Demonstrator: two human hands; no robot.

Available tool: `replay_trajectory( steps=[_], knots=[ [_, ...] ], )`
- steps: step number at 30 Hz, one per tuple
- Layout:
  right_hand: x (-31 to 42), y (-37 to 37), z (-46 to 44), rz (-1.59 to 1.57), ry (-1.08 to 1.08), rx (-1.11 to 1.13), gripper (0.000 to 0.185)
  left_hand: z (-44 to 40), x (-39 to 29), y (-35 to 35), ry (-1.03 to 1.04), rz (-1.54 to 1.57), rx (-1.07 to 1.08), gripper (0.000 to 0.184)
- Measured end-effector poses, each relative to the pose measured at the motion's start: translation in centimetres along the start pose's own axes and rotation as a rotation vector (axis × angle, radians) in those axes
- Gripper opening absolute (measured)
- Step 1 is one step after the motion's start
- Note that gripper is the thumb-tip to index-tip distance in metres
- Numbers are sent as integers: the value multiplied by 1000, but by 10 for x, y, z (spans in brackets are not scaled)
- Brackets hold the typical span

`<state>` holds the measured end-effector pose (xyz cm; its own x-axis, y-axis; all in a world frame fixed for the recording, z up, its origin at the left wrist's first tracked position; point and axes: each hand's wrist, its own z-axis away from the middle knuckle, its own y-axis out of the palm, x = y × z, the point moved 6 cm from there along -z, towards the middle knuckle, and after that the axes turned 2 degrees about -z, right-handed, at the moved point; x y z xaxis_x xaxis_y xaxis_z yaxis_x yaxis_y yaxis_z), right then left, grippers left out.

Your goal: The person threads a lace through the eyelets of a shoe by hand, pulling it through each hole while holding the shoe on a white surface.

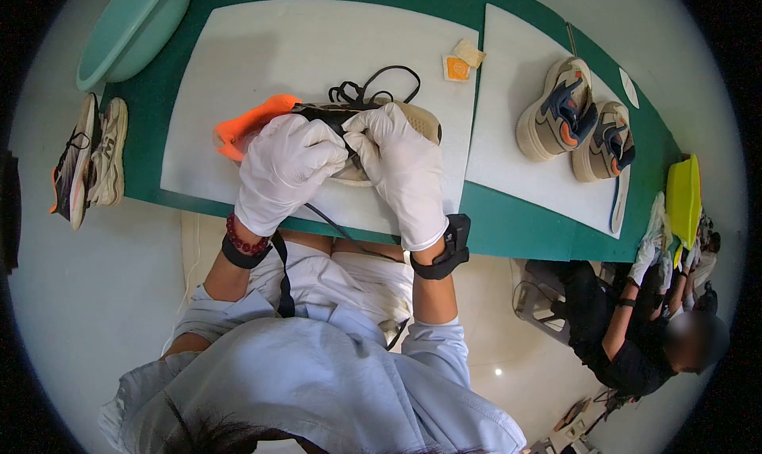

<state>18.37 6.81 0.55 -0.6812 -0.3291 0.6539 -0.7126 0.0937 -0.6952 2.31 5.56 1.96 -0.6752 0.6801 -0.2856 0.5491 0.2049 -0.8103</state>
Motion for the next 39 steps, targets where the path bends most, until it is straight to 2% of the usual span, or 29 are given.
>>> replay_trajectory(
  steps=[7,10,13,14,17,21,24,28,31,33,35,38,39],
  knots=[
    [2,9,4,146,-65,-71,14,-2,-1,0,-40,-3,-5,17],
    [2,7,4,126,-21,-104,14,-3,-3,-1,-83,24,-26,17],
    [-13,5,2,-79,21,-257,16,-4,0,-2,-69,82,-15,17],
    [-10,0,3,-45,-28,-301,13,-4,1,-2,-60,109,-6,17],
    [-31,1,4,-391,208,-444,8,-3,-1,-3,-56,86,-14,18],
    [-24,-8,6,-747,453,-340,10,-3,0,-3,-82,66,-15,18],
    [-26,-20,8,-922,445,-337,13,-1,1,-1,-82,58,-19,18],
    [-46,-47,-2,-772,512,-77,22,-1,1,0,-79,27,-1,17],
    [-45,-79,-29,-611,332,-267,35,-1,1,1,-85,24,20,18],
    [-16,-95,-42,-535,117,-505,44,0,0,1,-94,20,14,18],
    [-8,-98,-42,-379,123,-525,50,-1,-2,-1,-94,7,-10,19],
    [-34,-91,-15,-66,411,-298,50,0,-2,-2,-98,17,-37,20],
    [-39,-86,-7,-90,422,-291,48,-1,-2,-3,-90,10,-39,20]
  ],
)
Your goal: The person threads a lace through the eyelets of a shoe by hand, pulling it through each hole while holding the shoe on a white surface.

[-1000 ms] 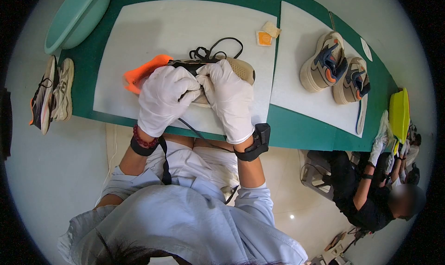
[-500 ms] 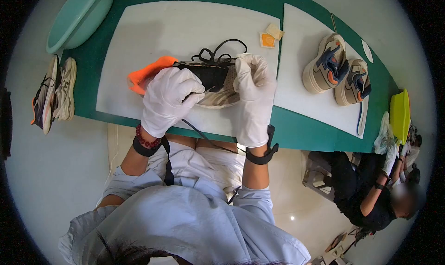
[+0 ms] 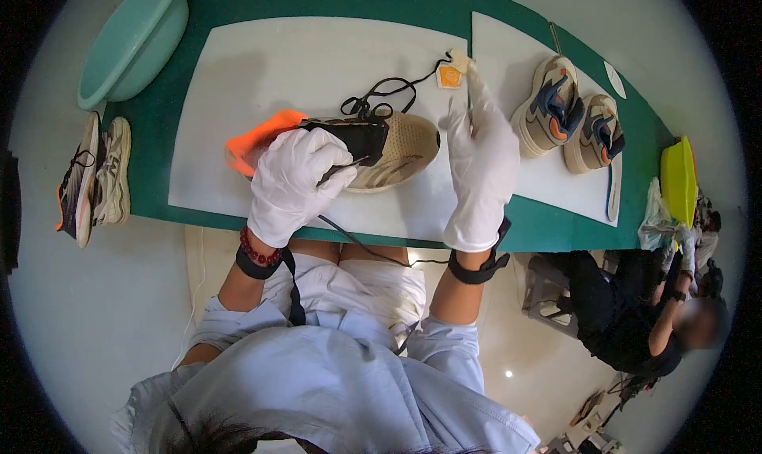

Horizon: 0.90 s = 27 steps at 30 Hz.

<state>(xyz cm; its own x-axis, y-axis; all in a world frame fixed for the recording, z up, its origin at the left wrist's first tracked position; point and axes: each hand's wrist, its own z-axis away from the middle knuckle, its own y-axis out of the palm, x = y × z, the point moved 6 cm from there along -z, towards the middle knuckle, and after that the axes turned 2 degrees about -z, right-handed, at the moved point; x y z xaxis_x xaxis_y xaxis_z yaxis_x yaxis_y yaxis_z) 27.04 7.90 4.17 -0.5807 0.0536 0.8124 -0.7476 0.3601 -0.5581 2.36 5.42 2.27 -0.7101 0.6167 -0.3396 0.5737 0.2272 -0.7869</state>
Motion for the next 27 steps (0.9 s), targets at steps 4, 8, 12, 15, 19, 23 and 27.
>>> replay_trajectory(
  steps=[4,8,12,15,19,23,27],
  knots=[
    [-7,12,29,-60,-107,74,37,1,0,2,17,-14,13,20],
    [34,43,49,241,-239,151,25,3,1,5,30,-21,46,15],
    [34,60,52,220,-293,36,21,5,-4,3,51,-49,32,16],
    [22,61,52,37,-171,69,19,3,-5,1,37,-68,12,20],
    [16,61,61,-70,-192,129,16,3,-3,6,25,-106,14,20],
    [25,63,63,-10,-270,282,14,3,-2,6,18,-121,7,20],
    [15,56,55,-301,-210,175,21,1,-3,3,22,-89,27,19]
  ],
)
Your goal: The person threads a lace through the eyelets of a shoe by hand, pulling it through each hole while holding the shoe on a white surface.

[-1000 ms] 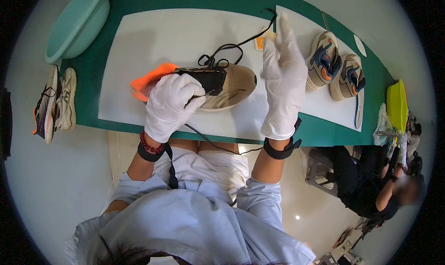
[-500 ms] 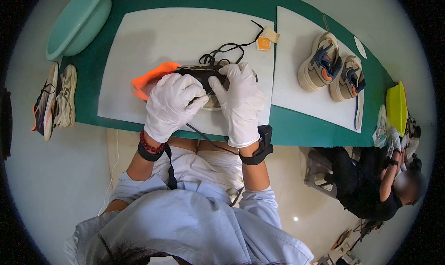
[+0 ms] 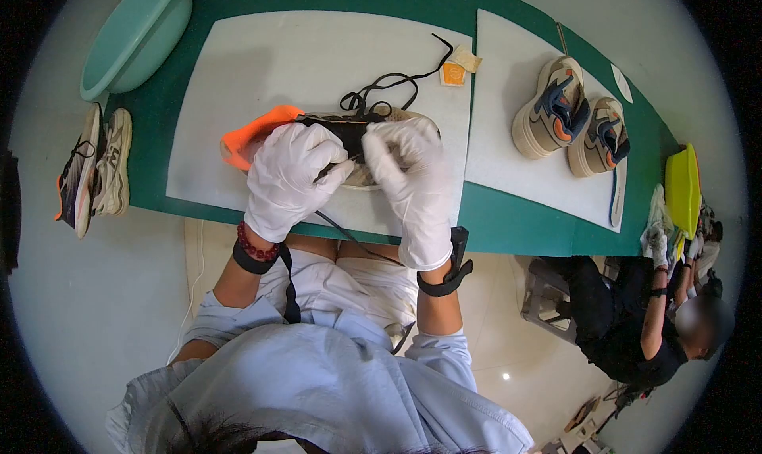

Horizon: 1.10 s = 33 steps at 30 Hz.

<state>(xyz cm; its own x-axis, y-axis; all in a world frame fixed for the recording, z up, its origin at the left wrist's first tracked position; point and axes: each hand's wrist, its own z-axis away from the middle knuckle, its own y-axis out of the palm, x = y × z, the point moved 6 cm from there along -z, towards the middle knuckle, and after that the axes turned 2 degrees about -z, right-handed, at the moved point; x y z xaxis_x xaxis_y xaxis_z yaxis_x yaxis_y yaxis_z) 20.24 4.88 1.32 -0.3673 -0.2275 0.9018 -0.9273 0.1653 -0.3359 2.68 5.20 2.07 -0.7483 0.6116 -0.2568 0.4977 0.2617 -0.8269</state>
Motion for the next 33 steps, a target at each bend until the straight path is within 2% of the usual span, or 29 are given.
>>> replay_trajectory(
  steps=[2,5,7,9,11,14,17,18,20,21,24,27,28,31,33],
  knots=[
    [-2,-8,-5,-2,45,-127,25,-1,0,-1,12,12,-3,19],
    [20,-2,-15,460,-190,-169,29,0,0,0,11,60,-8,19],
    [24,3,-16,494,-139,-102,26,0,1,-4,21,110,-26,15],
    [11,2,-19,387,-17,4,24,0,-1,-8,20,132,-33,14],
    [-4,-4,-20,184,60,-14,20,-1,-5,-18,5,115,-30,15],
    [-14,-7,-19,-57,246,39,19,-10,-5,-43,-68,83,-211,21],
    [-22,-7,-22,-162,344,92,21,-25,10,-48,-226,-73,-198,25],
    [-19,-9,-25,-121,344,43,22,-32,12,-49,-192,-104,-217,25],
    [-11,-15,-34,-39,341,-60,23,-26,22,-25,-202,11,-34,24],
    [-12,-18,-38,-156,307,-118,24,-25,24,-15,-203,72,59,23],
    [-19,-32,-48,-430,209,-363,29,-22,19,-20,-181,38,27,22],
    [-11,-42,-34,-246,31,-535,27,-16,18,-10,-210,8,-28,21],
    [-16,-38,-23,-248,83,-428,25,-16,17,-10,-200,-8,-52,20],
    [-1,-15,-3,80,-38,-64,25,-14,13,-9,-180,-50,-99,18],
    [11,-4,0,313,69,-15,24,-13,14,-8,-180,-79,-101,18]
  ],
)
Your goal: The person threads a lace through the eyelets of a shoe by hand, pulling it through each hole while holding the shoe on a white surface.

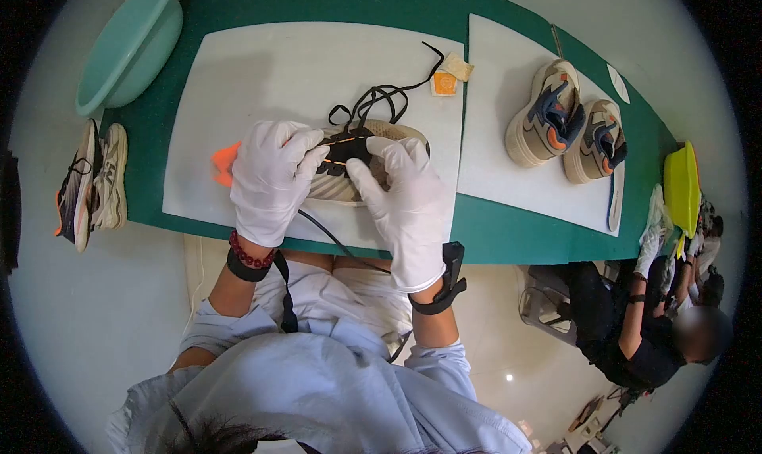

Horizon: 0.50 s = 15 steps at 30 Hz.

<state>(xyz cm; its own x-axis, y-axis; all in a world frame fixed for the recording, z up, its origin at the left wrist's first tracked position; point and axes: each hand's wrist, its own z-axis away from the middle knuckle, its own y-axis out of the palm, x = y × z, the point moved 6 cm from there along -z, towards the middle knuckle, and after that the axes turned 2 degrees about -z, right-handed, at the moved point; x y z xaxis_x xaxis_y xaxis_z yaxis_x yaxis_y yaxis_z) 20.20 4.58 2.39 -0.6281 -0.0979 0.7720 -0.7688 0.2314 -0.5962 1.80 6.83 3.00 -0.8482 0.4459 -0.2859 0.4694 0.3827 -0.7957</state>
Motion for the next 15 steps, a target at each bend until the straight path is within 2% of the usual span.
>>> replay_trajectory(
  steps=[1,4,10,15],
  knots=[
    [4,5,1,114,50,31,24,0,1,0,9,-1,-4,18],
    [11,11,-3,183,-110,-77,21,0,0,1,20,-9,-16,18],
    [3,19,3,164,-42,-72,16,-2,-2,1,-35,-58,-21,17],
    [-3,23,8,18,-58,-42,14,0,1,8,-27,-96,-13,17]
  ],
)
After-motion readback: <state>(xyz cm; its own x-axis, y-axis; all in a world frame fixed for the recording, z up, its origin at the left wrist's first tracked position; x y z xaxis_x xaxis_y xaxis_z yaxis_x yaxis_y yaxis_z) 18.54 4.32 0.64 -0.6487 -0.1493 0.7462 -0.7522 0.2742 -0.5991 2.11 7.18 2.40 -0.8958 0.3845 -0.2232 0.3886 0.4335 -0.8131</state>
